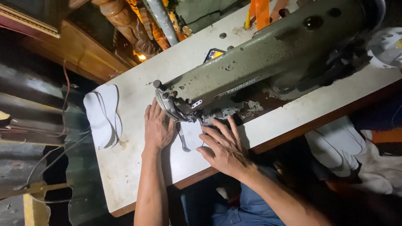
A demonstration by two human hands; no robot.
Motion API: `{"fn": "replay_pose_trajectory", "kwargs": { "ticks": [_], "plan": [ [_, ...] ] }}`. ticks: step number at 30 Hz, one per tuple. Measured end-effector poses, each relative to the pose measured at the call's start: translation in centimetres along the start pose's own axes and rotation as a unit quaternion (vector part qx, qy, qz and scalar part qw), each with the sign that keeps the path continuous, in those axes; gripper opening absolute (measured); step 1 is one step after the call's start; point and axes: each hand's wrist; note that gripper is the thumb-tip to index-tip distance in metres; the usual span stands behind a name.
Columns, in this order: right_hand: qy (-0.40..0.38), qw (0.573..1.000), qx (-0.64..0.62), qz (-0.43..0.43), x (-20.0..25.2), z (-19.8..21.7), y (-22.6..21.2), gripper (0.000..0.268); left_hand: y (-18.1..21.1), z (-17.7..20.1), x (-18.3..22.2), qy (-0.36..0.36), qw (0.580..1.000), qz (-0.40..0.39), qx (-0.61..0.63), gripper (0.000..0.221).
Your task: The person is using an industrial sewing machine to stitch the edges of white shoe insoles.
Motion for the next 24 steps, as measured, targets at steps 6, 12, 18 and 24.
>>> {"fn": "replay_pose_trajectory", "kwargs": {
  "ticks": [6, 12, 18, 24],
  "plan": [
    [0.023, 1.000, 0.015, -0.006, -0.1, -0.4, 0.3, 0.034, 0.1, 0.2, 0.3, 0.003, 1.000, -0.007, 0.000, 0.064],
    [0.024, 0.999, 0.022, -0.022, -0.1, -0.5, 0.3, 0.035, 0.1, 0.2, 0.4, 0.015, 1.000, -0.013, 0.000, 0.066],
    [0.011, 0.999, 0.031, -0.028, -0.3, -1.0, 0.5, 0.033, -0.1, 0.0, 0.4, 0.013, 1.000, -0.009, 0.001, 0.065],
    [-0.013, 0.998, 0.044, -0.053, -0.4, -1.3, 0.5, 0.033, -0.3, 0.6, -0.5, -0.017, 0.999, -0.003, -0.029, 0.065]
  ]
}}
Point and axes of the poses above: each hand's wrist, its own x-axis away from the middle knuckle, its own z-axis out of the back of the hand, y = z × x, and after that the axes turned 15 degrees about -x, right-handed
